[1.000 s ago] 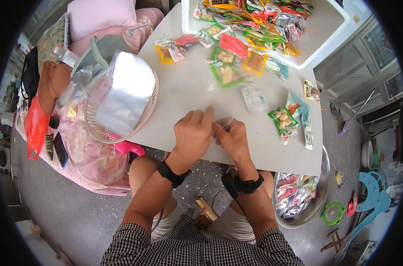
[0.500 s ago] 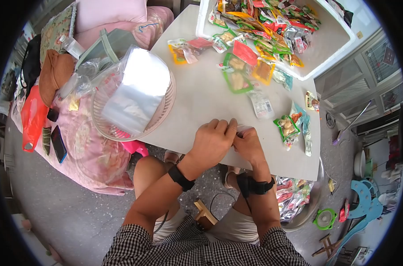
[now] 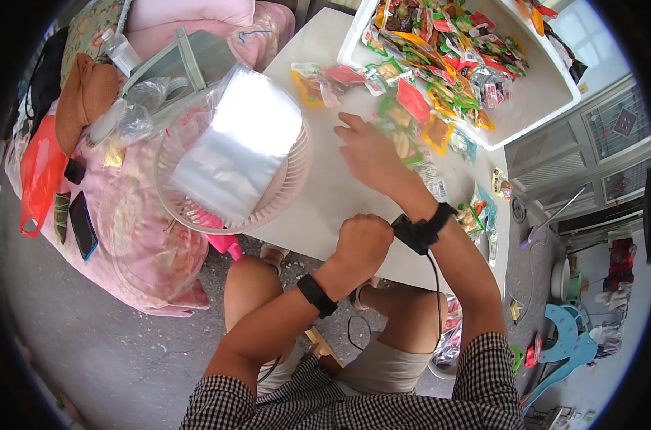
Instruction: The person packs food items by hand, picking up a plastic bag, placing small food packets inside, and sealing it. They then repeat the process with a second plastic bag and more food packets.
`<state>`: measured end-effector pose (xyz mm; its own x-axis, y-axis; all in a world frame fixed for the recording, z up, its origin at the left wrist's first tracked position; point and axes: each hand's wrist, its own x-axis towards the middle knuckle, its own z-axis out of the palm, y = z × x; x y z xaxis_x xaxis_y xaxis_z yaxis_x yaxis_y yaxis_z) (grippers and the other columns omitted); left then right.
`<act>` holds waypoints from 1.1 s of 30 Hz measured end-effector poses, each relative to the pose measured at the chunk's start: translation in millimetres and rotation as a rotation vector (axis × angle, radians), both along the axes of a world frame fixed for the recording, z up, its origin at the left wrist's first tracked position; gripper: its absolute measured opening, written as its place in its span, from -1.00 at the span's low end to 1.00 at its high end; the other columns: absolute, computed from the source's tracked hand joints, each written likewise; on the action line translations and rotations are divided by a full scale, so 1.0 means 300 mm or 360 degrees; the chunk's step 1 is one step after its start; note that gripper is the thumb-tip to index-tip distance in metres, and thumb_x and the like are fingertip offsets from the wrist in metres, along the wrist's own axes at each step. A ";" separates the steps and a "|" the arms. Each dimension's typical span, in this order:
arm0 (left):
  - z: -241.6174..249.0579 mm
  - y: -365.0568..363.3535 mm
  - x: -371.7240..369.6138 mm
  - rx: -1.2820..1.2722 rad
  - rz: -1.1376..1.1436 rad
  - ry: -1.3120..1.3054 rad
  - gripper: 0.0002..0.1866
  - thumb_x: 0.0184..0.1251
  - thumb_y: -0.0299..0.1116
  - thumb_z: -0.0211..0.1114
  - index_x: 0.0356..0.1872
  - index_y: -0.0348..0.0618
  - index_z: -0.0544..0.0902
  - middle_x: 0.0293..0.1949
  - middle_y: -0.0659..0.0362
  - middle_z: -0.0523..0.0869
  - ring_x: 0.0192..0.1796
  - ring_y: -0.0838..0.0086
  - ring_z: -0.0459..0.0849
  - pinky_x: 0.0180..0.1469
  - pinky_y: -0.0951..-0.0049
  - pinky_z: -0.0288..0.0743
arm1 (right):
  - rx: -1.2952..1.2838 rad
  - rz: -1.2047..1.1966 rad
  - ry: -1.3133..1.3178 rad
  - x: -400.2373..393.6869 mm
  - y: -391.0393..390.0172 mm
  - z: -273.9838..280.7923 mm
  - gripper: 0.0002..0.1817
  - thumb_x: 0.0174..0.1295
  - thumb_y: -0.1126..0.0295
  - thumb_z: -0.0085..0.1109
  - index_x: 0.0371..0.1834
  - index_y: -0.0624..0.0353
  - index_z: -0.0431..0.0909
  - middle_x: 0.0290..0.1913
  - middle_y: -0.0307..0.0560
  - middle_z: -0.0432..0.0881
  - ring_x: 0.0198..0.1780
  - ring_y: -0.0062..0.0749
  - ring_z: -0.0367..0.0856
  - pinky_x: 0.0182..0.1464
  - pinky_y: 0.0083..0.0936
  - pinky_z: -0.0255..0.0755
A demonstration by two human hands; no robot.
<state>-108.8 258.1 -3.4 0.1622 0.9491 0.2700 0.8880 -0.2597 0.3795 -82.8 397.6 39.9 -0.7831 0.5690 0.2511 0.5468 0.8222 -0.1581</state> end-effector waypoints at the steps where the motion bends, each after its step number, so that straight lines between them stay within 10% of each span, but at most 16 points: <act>1: 0.002 0.003 -0.007 -0.0015 0.0035 0.0008 -0.92 -0.12 -0.52 0.22 -0.51 -0.23 0.57 -0.54 0.08 0.63 -0.46 0.32 0.68 -0.47 0.41 0.54 | -0.0004 -0.0023 -0.0129 -0.044 0.021 -0.005 -0.65 0.04 0.56 0.09 -0.04 0.21 0.57 0.32 -0.02 0.31 0.08 -0.07 0.49 -0.01 -0.27 0.50; 14: 0.012 0.011 -0.036 -0.0006 0.0029 -0.0096 -0.96 -0.05 -0.53 0.19 -0.52 -0.25 0.55 -0.58 0.05 0.65 -0.50 0.27 0.71 -0.49 0.38 0.56 | -0.0161 -0.0159 -0.0469 -0.204 0.134 -0.037 -0.75 0.05 0.55 0.04 -0.16 0.29 0.48 0.23 0.06 0.36 -0.06 -0.03 0.57 -0.11 -0.16 0.51; 23: -0.008 0.020 -0.031 0.0132 -0.0006 -0.0063 -0.96 -0.07 -0.57 0.17 -0.53 -0.25 0.52 -0.58 0.02 0.64 -0.49 0.23 0.70 -0.47 0.33 0.56 | -0.0245 -0.0179 0.0588 0.270 -0.056 0.047 -0.70 0.20 0.33 0.15 -0.15 0.38 0.55 0.09 0.05 0.49 -0.09 -0.18 0.59 -0.09 -0.37 0.51; 26: 0.000 0.018 -0.041 0.0121 -0.0053 -0.0096 -0.96 -0.06 -0.58 0.16 -0.52 -0.27 0.51 -0.56 -0.01 0.63 -0.46 0.14 0.68 -0.43 0.26 0.55 | -0.1038 -0.0736 0.1409 0.414 -0.195 0.065 -0.64 0.29 0.23 0.13 -0.22 0.43 0.58 0.01 -0.07 0.52 -0.10 -0.35 0.57 -0.07 -0.46 0.50; 33: -0.032 0.039 -0.033 -0.0043 0.0060 -0.0027 -0.90 -0.01 -0.56 0.16 -0.40 -0.27 0.55 -0.49 -0.02 0.64 -0.42 0.07 0.64 -0.36 0.16 0.50 | -0.0844 -0.1307 0.2350 0.614 -0.246 -0.120 -0.55 0.29 0.25 0.15 0.00 0.48 0.41 -0.05 0.00 0.47 -0.13 -0.44 0.54 -0.16 -0.44 0.61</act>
<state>-118.9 269.8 -13.0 0.1215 0.9614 0.2467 0.8905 -0.2154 0.4008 101.3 323.8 4.0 0.4068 0.9087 0.0936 -0.0779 0.1366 -0.9876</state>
